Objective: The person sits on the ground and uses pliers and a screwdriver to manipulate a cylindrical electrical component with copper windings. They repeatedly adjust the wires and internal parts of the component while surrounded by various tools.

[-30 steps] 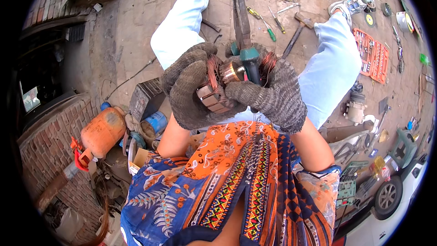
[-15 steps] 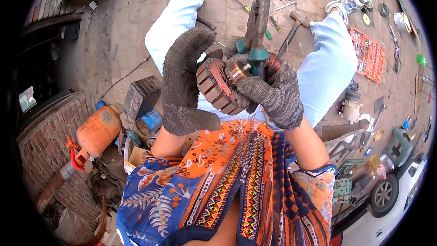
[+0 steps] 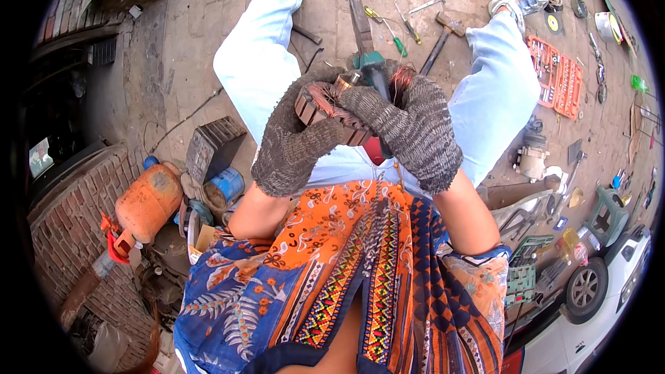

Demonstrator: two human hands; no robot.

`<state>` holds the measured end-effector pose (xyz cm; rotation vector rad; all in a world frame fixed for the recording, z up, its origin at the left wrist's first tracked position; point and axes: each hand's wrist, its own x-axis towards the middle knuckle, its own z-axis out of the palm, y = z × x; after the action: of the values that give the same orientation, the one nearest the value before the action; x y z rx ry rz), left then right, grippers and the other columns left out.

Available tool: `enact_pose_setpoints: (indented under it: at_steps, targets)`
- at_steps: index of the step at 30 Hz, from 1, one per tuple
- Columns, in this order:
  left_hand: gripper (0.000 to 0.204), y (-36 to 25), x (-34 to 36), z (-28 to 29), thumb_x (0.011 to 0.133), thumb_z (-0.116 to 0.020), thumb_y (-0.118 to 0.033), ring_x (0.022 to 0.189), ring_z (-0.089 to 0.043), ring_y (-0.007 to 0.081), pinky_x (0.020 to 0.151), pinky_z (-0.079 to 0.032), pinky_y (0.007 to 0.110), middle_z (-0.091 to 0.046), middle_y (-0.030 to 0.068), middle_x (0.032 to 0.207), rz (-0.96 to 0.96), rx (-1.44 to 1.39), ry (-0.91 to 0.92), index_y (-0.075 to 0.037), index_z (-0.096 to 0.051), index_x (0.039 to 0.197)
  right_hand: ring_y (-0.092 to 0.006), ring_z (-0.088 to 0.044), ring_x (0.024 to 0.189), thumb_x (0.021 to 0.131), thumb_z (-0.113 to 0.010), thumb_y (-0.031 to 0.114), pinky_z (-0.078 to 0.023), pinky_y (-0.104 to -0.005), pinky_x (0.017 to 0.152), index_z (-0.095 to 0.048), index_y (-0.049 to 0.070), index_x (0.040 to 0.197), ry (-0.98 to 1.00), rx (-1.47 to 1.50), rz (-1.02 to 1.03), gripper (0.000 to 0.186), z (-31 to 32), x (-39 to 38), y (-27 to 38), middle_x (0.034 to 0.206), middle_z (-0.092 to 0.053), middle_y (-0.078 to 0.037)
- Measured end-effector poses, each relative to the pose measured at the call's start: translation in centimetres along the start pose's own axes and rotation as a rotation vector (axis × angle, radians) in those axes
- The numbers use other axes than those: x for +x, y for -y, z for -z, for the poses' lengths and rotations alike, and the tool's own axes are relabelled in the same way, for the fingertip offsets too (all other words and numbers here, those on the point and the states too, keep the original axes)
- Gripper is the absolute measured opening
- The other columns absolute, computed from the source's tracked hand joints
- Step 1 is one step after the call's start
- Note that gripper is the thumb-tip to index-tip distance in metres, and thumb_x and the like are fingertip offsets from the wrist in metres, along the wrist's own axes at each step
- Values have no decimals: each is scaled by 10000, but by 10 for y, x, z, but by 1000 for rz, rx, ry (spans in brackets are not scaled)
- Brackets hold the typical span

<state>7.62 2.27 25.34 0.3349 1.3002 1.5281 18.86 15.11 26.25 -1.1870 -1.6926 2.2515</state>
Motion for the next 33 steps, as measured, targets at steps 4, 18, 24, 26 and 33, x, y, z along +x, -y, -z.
enact_pose_setpoints:
  at_steps: [4,18,24,26,33]
  targets:
    - [641,14,1,5,692,-787,-159,962,-591,176,829,-493,298,-585,111,1059,25,-61,-59,21,-436,1197,-113,-590,712,823,-660,224,-475,-274,654,-648,18,1007,-99,-152,123,276,-4,4,-4,773,-653,-65]
    - [557,28,14,21,717,-754,-149,917,-596,164,793,-504,292,-593,101,1025,60,-119,-168,8,-467,1168,-378,-592,764,901,-482,379,-453,-446,709,-643,24,803,-429,-859,24,402,26,121,-164,771,-606,-230]
    - [494,23,26,24,746,-732,-155,904,-595,151,776,-507,278,-597,92,1012,125,-166,-224,4,-492,1148,-392,-589,805,921,-420,381,-451,-458,745,-643,9,852,-435,-580,-70,439,36,153,-223,825,-617,-237]
    - [488,22,30,27,755,-725,-157,900,-597,150,772,-508,274,-599,91,1008,137,-151,-240,3,-489,1152,-383,-594,813,920,-430,368,-447,-447,756,-654,7,858,-575,-399,-103,430,41,167,-231,842,-628,-230]
    - [471,15,47,27,743,-731,-135,878,-599,142,749,-508,277,-601,85,1006,192,-211,-265,-6,-489,1126,-370,-607,826,864,-522,316,-460,-438,767,-654,12,905,-793,-920,-146,334,94,195,-245,886,-630,-224]
